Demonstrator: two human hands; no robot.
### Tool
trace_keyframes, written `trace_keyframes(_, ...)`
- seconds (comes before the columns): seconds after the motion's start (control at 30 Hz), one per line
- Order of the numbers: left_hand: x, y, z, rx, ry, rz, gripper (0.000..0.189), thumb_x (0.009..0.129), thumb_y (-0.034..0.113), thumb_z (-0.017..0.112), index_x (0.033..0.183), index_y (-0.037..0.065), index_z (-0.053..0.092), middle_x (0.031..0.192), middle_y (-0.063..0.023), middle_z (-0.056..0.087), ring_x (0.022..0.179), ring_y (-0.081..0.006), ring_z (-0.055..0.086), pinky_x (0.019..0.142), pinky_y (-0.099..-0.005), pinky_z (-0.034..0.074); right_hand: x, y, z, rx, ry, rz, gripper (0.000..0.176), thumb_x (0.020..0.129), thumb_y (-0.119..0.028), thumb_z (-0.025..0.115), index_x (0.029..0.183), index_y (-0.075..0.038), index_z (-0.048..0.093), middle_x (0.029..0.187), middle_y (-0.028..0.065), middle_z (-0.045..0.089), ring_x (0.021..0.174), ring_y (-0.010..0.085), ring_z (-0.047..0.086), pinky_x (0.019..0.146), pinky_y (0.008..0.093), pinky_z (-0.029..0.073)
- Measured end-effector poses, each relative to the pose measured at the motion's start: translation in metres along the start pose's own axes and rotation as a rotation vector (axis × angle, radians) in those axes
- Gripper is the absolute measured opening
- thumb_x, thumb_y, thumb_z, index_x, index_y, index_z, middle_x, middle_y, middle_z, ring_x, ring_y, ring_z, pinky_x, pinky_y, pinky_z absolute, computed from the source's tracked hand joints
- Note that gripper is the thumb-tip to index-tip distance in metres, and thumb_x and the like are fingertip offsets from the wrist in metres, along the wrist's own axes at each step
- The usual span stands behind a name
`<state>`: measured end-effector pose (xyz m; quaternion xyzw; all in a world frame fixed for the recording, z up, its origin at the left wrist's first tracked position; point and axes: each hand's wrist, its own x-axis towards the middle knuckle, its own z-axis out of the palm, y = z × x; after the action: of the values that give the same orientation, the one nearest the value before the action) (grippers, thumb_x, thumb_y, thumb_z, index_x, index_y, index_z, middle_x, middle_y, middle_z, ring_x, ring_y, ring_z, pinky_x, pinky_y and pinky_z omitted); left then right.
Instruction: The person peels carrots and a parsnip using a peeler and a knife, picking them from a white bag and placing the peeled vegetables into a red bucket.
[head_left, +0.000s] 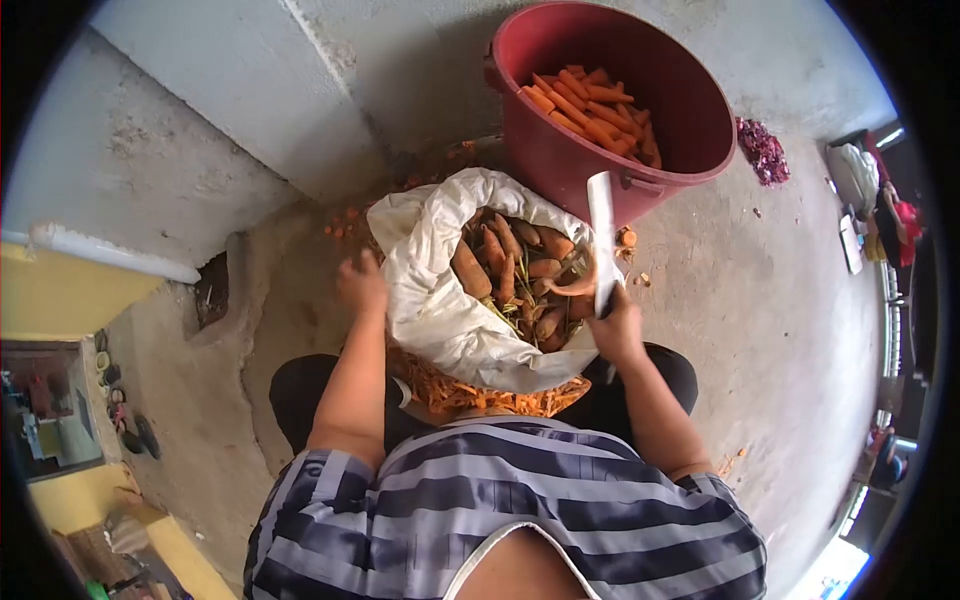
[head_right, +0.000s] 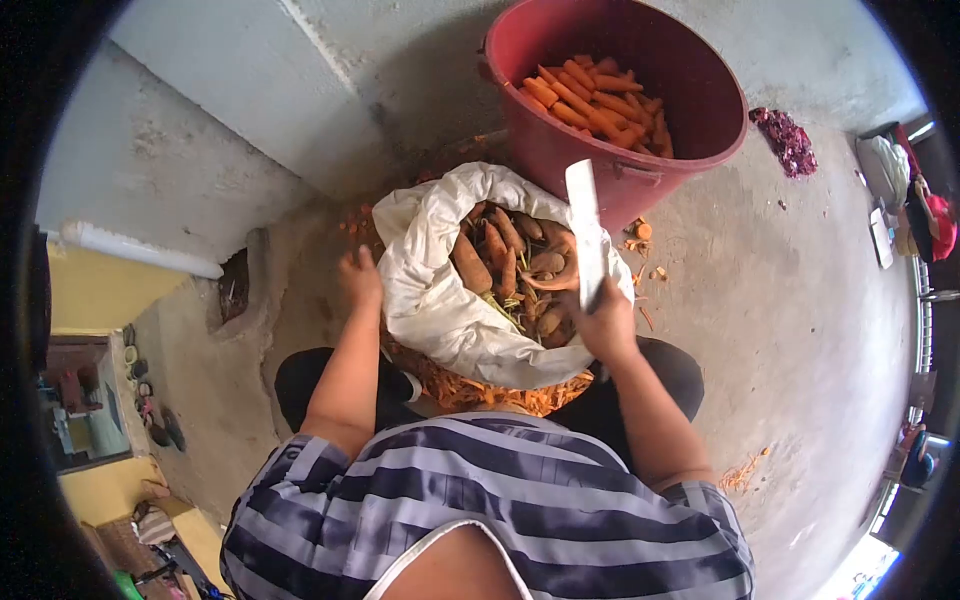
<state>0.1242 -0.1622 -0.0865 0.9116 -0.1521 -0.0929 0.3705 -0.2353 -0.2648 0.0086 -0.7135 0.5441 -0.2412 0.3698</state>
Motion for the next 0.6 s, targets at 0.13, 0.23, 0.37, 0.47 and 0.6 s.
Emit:
trace_keyframes(0.13,-0.067,0.073,-0.011,0.608,-0.123,0.423,0.086,0.065,0.046,0.069,0.131,0.012,0.026,0.122,-0.0203,0.038,0.11,-0.036,0.043,0.085,-0.05,0.036,0.01,-0.002,0.041,-0.287,-0.152,0.038,0.043,0.07,-0.035,0.067,0.085,0.003,0.053,0.075,0.0208,0.06,0.072,0.0352,0.06,0.065,0.04,0.047)
trace_keyframes(0.23,-0.023,0.015,0.022,0.432,-0.53,0.243,0.057,0.065,0.034,0.069,0.111,0.006,0.051,0.102,-0.0214,0.054,0.092,-0.0333,0.055,0.075,-0.0425,0.044,0.019,-0.001,0.058,-0.487,-0.392,0.044,0.045,0.069,-0.035,0.065,0.088,0.003,0.052,0.083,0.022,0.06,0.081,0.0359,0.059,0.071,0.0405,0.047)
trace_keyframes(0.37,0.065,-0.018,-0.014,-0.712,-0.737,-0.385,0.031,0.071,0.007,0.053,0.096,-0.012,0.055,0.086,-0.0165,0.061,0.075,-0.0259,0.061,0.066,-0.0329,0.048,0.019,0.022,0.082,-0.625,-0.68,0.018,0.055,0.07,-0.043,0.061,0.099,0.003,0.053,0.094,0.023,0.059,0.09,0.0343,0.058,0.079,0.0398,0.046)
trace_keyframes(0.47,0.034,0.025,-0.012,0.477,-0.104,0.388,0.033,0.074,0.015,0.056,0.105,0.004,0.054,0.107,-0.0177,0.051,0.099,-0.0312,0.052,0.08,-0.043,0.043,0.011,0.004,0.088,-0.675,-0.897,-0.01,0.059,0.072,-0.044,0.058,0.104,0.005,0.053,0.098,0.0227,0.059,0.093,0.0332,0.058,0.08,0.0387,0.047)
trace_keyframes(0.6,-0.047,0.042,0.022,0.537,-0.335,0.577,0.043,0.069,0.027,0.064,0.107,0.01,0.051,0.108,-0.0134,0.046,0.098,-0.0336,0.049,0.079,-0.0453,0.041,0.003,0.001,0.099,-0.697,-1.055,-0.095,0.054,0.072,-0.04,0.059,0.101,0.005,0.055,0.098,0.0208,0.06,0.093,0.0324,0.058,0.08,0.0387,0.047)
